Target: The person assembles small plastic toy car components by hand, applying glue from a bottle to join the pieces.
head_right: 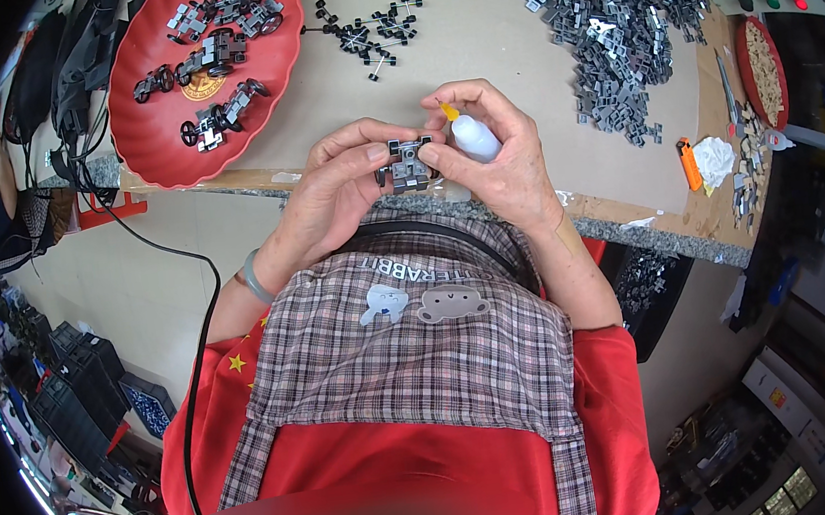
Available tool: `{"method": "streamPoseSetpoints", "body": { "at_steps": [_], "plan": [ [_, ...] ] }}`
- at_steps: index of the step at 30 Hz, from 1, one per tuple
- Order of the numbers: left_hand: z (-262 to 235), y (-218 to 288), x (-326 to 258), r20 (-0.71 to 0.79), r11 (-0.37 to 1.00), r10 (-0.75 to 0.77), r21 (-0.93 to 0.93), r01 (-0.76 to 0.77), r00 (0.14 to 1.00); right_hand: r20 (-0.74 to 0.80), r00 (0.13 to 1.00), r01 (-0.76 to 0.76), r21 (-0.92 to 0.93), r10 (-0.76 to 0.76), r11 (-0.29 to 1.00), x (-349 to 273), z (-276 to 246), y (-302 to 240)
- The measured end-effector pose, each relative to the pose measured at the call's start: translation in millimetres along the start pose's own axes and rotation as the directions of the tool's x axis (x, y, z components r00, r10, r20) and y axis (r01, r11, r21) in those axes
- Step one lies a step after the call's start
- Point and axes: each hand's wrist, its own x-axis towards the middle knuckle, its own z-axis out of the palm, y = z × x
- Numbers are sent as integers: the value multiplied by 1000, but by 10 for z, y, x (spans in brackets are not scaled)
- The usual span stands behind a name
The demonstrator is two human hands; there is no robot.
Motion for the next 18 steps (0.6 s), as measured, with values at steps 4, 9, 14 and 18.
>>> {"method": "streamPoseSetpoints", "body": {
  "at_steps": [4, 9, 14, 18],
  "plan": [
    [-29, 17, 31, 2, 1000, -17, -2, 17, 1000, 2, 1000, 27, -53, -27, 998, 27, 33, -39],
    [-94, 73, 84, 58, 996, 14, -88, -9, 998, 30, 1000, 4, 194, -9, 981, -10, -151, -101],
    [-97, 66, 122, 63, 994, 38, -104, -32, 997, -10, 995, 95, 29, -94, 995, -86, -189, -151],
    [-71, 84, 102, 28, 992, 25, -123, -21, 999, -35, 946, 298, -304, -323, 905, -109, -231, -73]
  ]
}}
